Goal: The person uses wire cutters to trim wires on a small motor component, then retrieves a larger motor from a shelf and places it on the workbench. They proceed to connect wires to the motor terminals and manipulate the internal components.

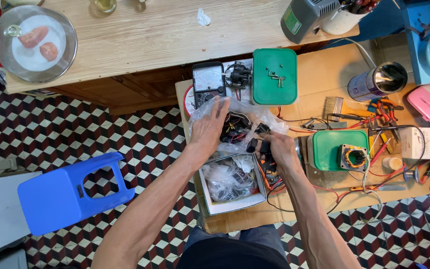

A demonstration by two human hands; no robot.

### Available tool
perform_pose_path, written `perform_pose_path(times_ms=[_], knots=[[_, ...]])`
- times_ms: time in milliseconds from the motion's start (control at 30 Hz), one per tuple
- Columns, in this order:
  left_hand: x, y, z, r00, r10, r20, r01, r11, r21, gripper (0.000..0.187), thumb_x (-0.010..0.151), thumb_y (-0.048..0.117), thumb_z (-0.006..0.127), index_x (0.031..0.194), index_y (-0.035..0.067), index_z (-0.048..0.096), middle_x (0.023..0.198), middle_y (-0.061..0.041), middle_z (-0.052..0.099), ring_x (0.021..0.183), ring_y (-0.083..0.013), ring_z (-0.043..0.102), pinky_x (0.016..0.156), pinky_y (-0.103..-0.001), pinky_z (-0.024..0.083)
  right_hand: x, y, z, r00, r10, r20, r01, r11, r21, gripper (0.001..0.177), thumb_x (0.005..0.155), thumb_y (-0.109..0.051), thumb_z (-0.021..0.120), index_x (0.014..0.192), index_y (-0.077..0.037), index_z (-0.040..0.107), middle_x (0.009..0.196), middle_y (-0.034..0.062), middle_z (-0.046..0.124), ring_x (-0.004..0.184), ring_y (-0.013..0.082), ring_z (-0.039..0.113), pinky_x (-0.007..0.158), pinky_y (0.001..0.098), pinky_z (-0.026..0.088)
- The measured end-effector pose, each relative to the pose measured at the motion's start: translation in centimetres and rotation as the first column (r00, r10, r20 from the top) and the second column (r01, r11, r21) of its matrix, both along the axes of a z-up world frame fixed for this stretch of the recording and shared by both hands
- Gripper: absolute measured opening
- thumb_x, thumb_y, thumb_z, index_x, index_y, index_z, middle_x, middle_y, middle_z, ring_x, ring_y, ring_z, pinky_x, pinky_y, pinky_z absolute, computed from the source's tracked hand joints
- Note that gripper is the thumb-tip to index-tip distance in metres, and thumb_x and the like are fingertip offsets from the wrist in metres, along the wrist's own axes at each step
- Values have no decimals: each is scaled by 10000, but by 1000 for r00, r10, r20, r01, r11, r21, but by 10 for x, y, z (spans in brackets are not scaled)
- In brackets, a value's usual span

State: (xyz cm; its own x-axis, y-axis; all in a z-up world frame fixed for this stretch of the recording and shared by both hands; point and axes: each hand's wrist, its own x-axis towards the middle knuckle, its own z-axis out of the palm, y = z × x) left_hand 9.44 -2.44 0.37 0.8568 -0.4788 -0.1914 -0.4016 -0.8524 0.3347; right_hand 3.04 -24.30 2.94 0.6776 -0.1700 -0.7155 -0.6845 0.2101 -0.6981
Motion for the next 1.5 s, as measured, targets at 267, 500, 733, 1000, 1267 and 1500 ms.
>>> perform_pose_path(times_ms=[267, 500, 733, 1000, 1267, 1500], knots=[[-19, -1, 25, 997, 19, -70, -28, 991, -127, 1472, 442, 206, 1021, 1587, 134, 99, 1654, -265, 133, 1233, -420, 550, 848, -478, 567, -4, 17, 19, 971, 238, 7, -238, 971, 32, 263, 996, -101, 510, 1061, 67, 702, 669, 135, 668, 510, 167, 599, 455, 269, 469], [-27, 4, 27, 999, 42, 14, -40, 991, -126, 1484, 417, 230, 1020, 1588, 137, 114, 1632, -291, 129, 1403, -438, 399, 940, -469, 548, 70, 29, -99, 972, -32, -232, 107, 942, 319, 283, 1021, -195, 476, 1161, 19, 596, 789, 188, 660, 608, 294, 651, 477, 365, 524], [-35, 21, 38, 991, 38, 128, 13, 927, -375, 1092, 720, 222, 893, 1588, 77, 247, 1629, -262, 275, 1412, -430, 447, 1108, -490, 465, 65, 25, -74, 940, -228, -255, 289, 927, 238, 464, 1062, -350, 500, 1425, -64, 449, 1151, 207, 510, 1024, 443, 528, 877, 615, 515], [-115, 81, 45, 771, 538, -341, -630, 565, -533, 420, 1039, 219, 562, 1438, 89, 578, 1253, -149, 685, 983, -223, 738, 793, -292, 601, -34, 33, 33, 935, 308, 176, -218, 892, -397, 402, 1022, -377, 533, 1149, -46, 723, 895, 111, 758, 788, 173, 747, 754, 347, 583], [-216, 59, 5, 525, 487, -698, -781, 602, -167, 553, 998, 342, 628, 1442, 49, 476, 906, -90, 707, 762, -216, 742, 644, -333, 593, -109, 115, -54, 468, 880, 76, -217, 198, -956, 567, 735, -189, 748, 1255, 26, 687, 999, 198, 651, 863, 358, 670, 695, 425, 547], [-223, 56, -15, 493, 485, -722, -844, 469, -261, 561, 947, 284, 648, 1426, 29, 508, 776, -81, 708, 645, -196, 750, 558, -339, 640, -148, 73, -31, 566, 796, 213, -250, 412, -876, 108, 862, -118, 682, 924, -31, 670, 817, 120, 576, 786, 323, 637, 687, 448, 515]])
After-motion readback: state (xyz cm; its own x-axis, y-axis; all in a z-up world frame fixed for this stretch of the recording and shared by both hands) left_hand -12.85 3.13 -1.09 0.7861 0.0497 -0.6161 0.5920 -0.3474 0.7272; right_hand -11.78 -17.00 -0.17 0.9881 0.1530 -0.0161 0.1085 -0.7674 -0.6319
